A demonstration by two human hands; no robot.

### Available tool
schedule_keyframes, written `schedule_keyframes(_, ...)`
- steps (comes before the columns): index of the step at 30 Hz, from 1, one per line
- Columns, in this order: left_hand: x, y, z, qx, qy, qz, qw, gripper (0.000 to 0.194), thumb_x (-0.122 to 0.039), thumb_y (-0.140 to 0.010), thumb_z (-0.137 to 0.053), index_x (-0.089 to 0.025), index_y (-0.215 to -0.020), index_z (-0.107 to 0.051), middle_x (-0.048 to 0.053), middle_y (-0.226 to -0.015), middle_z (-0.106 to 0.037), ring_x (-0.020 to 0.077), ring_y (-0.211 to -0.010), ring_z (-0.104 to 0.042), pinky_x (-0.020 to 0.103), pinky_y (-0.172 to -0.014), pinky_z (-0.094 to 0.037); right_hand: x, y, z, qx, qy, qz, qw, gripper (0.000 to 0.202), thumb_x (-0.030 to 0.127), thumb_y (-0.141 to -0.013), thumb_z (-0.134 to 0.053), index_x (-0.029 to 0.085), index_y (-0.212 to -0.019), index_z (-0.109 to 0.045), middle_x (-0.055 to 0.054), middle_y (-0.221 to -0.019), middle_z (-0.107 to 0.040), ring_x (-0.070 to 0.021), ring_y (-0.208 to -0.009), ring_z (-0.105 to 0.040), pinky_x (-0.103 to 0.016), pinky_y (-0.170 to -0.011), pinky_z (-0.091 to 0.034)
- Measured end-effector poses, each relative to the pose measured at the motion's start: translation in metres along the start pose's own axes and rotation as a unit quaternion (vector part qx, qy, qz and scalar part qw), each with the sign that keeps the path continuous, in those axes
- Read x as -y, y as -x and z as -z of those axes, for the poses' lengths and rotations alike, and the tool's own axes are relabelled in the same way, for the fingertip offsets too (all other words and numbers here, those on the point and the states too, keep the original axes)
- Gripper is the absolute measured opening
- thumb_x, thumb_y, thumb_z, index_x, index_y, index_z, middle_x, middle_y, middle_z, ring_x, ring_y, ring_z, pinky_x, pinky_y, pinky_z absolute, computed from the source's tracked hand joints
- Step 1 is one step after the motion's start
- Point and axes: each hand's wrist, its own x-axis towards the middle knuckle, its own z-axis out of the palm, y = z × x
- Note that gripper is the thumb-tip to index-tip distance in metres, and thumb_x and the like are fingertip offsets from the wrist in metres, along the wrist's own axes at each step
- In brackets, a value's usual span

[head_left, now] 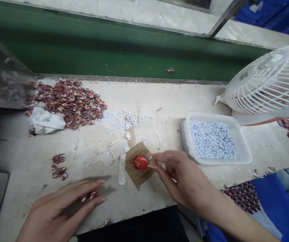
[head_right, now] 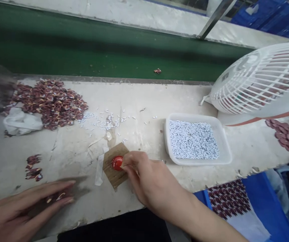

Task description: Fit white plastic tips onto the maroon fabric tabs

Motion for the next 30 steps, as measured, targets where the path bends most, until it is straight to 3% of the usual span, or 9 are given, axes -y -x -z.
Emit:
schedule_keyframes(3, -0.018, -0.015, -0.001, -0.012, 0.018, 0.008, 1.000, 0.030, -0.066, -0.099, -0.079, -0.040, -0.085, -0.085, -0.012, -0.077, -0.086, 0.0110, -0.059, -0.082, 0.009, -0.062, -0.061, -0.005, 0.009, 0.002, -0.029, -0.022, 0.009, 0.999, 0.020, 0.020, -0.114, -0.061, 0.029, -0.128, -0.050, -0.004, -0.101, -0.077, -0.0146, -0.063, -0.064, -0.028, -0.058, -0.051)
schedule_keyframes(7, -0.028, -0.014, -0.005, 0.020, 0.023, 0.048, 0.998, 0.047, -0.053, -0.111, -0.061, -0.028, -0.072, -0.065, -0.008, -0.057, -0.060, 0.0101, -0.045, -0.056, 0.016, -0.044, -0.046, -0.010, 0.014, -0.003, -0.041, -0.049, 0.006, 0.998, 0.023, 0.016, -0.112, -0.060, 0.031, -0.124, -0.048, 0.005, -0.086, -0.061, -0.0122, -0.058, -0.057, -0.024, -0.055, -0.050)
schedule_keyframes(9, -0.025, -0.007, -0.006, 0.035, 0.029, 0.071, 0.996, 0.047, -0.049, -0.115, -0.051, -0.028, -0.073, -0.056, -0.006, -0.061, -0.052, 0.0120, -0.049, -0.052, 0.019, -0.046, -0.045, -0.009, 0.014, -0.006, -0.051, -0.069, 0.001, 0.996, 0.023, 0.016, -0.112, -0.060, 0.032, -0.122, -0.048, 0.004, -0.090, -0.061, -0.0120, -0.061, -0.059, -0.024, -0.057, -0.052)
schedule_keyframes(13, -0.014, 0.006, -0.002, 0.086, 0.033, 0.119, 0.989, 0.034, -0.049, -0.116, -0.046, -0.030, -0.094, -0.063, -0.003, -0.076, -0.065, 0.0168, -0.063, -0.065, 0.022, -0.051, -0.053, -0.005, 0.012, -0.012, -0.062, -0.121, -0.027, 0.990, 0.023, 0.016, -0.112, -0.062, 0.034, -0.118, -0.048, 0.006, -0.088, -0.056, -0.0154, -0.074, -0.068, -0.025, -0.062, -0.053)
schedule_keyframes(16, -0.014, 0.002, -0.002, 0.083, 0.005, 0.051, 0.995, 0.017, -0.040, -0.114, -0.053, -0.035, -0.115, -0.070, -0.005, -0.088, -0.077, 0.0131, -0.074, -0.077, 0.013, -0.066, -0.060, 0.001, 0.013, -0.015, -0.082, -0.182, -0.051, 0.979, 0.024, 0.018, -0.111, -0.064, 0.035, -0.117, -0.048, 0.008, -0.079, -0.046, -0.0199, -0.093, -0.074, -0.028, -0.074, -0.060)
schedule_keyframes(20, -0.025, -0.008, -0.007, 0.043, -0.020, -0.063, 0.997, 0.022, -0.034, -0.110, -0.064, -0.041, -0.125, -0.079, -0.007, -0.119, -0.085, 0.0089, -0.102, -0.085, 0.008, -0.097, -0.058, 0.009, 0.014, -0.015, -0.098, -0.238, -0.064, 0.964, 0.023, 0.019, -0.113, -0.062, 0.035, -0.114, -0.046, 0.010, -0.077, -0.043, -0.0138, -0.077, -0.065, -0.026, -0.075, -0.059)
schedule_keyframes(23, -0.029, -0.006, -0.010, 0.023, -0.016, -0.077, 0.997, 0.028, -0.032, -0.109, -0.069, -0.042, -0.132, -0.080, -0.008, -0.119, -0.086, 0.0091, -0.100, -0.085, 0.009, -0.097, -0.060, 0.012, 0.013, -0.013, -0.094, -0.252, -0.069, 0.961, 0.023, 0.018, -0.113, -0.061, 0.036, -0.115, -0.046, 0.010, -0.079, -0.046, -0.0116, -0.074, -0.063, -0.023, -0.075, -0.059)
schedule_keyframes(26, -0.026, -0.001, -0.013, -0.003, -0.022, -0.073, 0.997, 0.035, -0.029, -0.107, -0.073, -0.040, -0.140, -0.076, -0.009, -0.116, -0.088, 0.0121, -0.097, -0.086, 0.015, -0.096, -0.064, 0.011, 0.012, -0.013, -0.091, -0.260, -0.064, 0.959, 0.025, 0.015, -0.113, -0.060, 0.036, -0.117, -0.046, 0.009, -0.081, -0.051, -0.0126, -0.087, -0.070, -0.022, -0.078, -0.059)
schedule_keyframes(30, -0.013, -0.003, -0.014, -0.053, -0.168, -0.151, 0.973, 0.024, -0.024, -0.112, -0.066, -0.030, -0.132, -0.078, -0.003, -0.117, -0.089, 0.0180, -0.100, -0.085, 0.028, -0.103, -0.063, 0.005, 0.015, -0.011, -0.101, -0.269, -0.064, 0.956, 0.024, 0.017, -0.113, -0.062, 0.036, -0.115, -0.047, 0.010, -0.077, -0.044, -0.0128, -0.086, -0.069, -0.020, -0.074, -0.057)
